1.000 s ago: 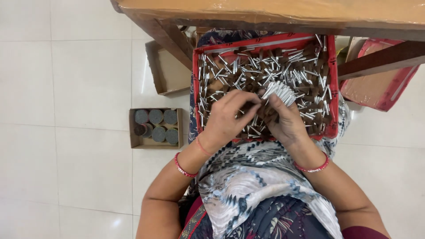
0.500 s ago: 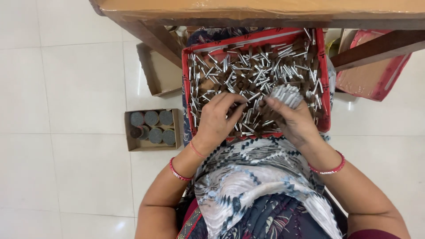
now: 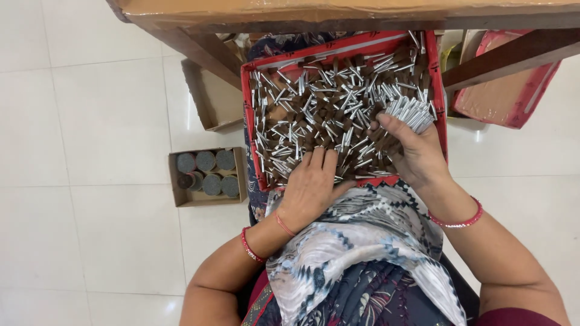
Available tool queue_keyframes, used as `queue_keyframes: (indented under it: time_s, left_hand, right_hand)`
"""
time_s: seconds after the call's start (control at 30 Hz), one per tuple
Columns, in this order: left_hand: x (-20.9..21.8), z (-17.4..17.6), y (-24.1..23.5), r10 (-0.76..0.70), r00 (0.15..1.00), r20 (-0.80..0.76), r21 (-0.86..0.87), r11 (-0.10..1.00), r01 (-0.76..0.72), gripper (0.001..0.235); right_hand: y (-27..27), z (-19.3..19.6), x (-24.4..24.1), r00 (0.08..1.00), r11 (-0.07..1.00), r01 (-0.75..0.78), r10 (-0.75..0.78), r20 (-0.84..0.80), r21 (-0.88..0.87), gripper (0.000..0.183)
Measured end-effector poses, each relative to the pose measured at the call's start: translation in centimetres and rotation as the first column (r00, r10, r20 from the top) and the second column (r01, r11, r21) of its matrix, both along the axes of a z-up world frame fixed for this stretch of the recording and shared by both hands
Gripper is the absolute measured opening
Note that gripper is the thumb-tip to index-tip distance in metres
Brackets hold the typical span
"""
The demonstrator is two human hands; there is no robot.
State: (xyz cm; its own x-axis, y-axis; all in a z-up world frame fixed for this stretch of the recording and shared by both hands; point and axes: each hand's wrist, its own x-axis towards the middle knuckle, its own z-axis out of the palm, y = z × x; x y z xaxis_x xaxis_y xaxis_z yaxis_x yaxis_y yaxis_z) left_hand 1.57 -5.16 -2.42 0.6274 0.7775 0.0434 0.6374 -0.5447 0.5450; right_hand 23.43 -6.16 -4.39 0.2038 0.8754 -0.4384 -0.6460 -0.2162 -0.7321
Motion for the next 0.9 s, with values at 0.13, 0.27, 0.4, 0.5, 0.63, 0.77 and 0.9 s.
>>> queue_keyframes:
  time_s: [0.13, 0.27, 0.4, 0.5, 0.63, 0.77, 0.9]
  left_hand:
    - [-0.2, -1.3, -0.7, -0.019, 1.0, -0.01, 0.029, 0.999, 0.019, 0.05]
    - [-0.3, -3.7, -0.6, -0.016, 1.0, -0.004, 0.104, 0.994, 0.017, 0.025]
    - [-1.0, -3.9, 1.8, 0.032, 0.989, 0.143, 0.016, 0.999, -0.035, 0.019]
    - [-1.7, -1.9, 3.9, 0.2, 0.922, 0.331, -0.226, 0.966, -0.128, 0.019]
    - [-0.8, 1.5, 3.8, 0.309, 0.863, 0.4, -0.371, 0.915, -0.156, 0.016]
    - [0.4, 2.4, 2.6, 0.118, 0.89, 0.441, -0.132, 0.989, -0.066, 0.024]
    - [0.0, 2.6, 2.3, 0.112, 0.91, 0.4, -0.095, 0.992, -0.081, 0.046]
  right_hand:
    - [-0.3, 0.3, 0.4, 1.0, 0.998, -0.019, 0.02, 0.021, -0.064, 0.027]
    - [-0.6, 0.0, 0.3, 0.999, 0.999, -0.02, 0.021, 0.03, -0.033, 0.029]
    - [-1.1, -0.3, -0.1, 0.998, 0.999, -0.035, 0.035, 0.045, -0.011, 0.031]
    - [-1.8, -0.4, -0.5, 0.993, 0.991, -0.09, 0.096, 0.064, -0.094, 0.03]
    - [-2.3, -1.8, -2.6, 0.98, 0.98, -0.192, 0.194, 0.04, -0.043, 0.025]
    - [-1.4, -2.3, -4.8, 0.994, 0.996, -0.094, 0.094, -0.05, 0.003, 0.024]
    - [-1.3, -5.5, -4.6, 0.997, 0.997, -0.014, 0.007, -0.078, -0.081, 0.021]
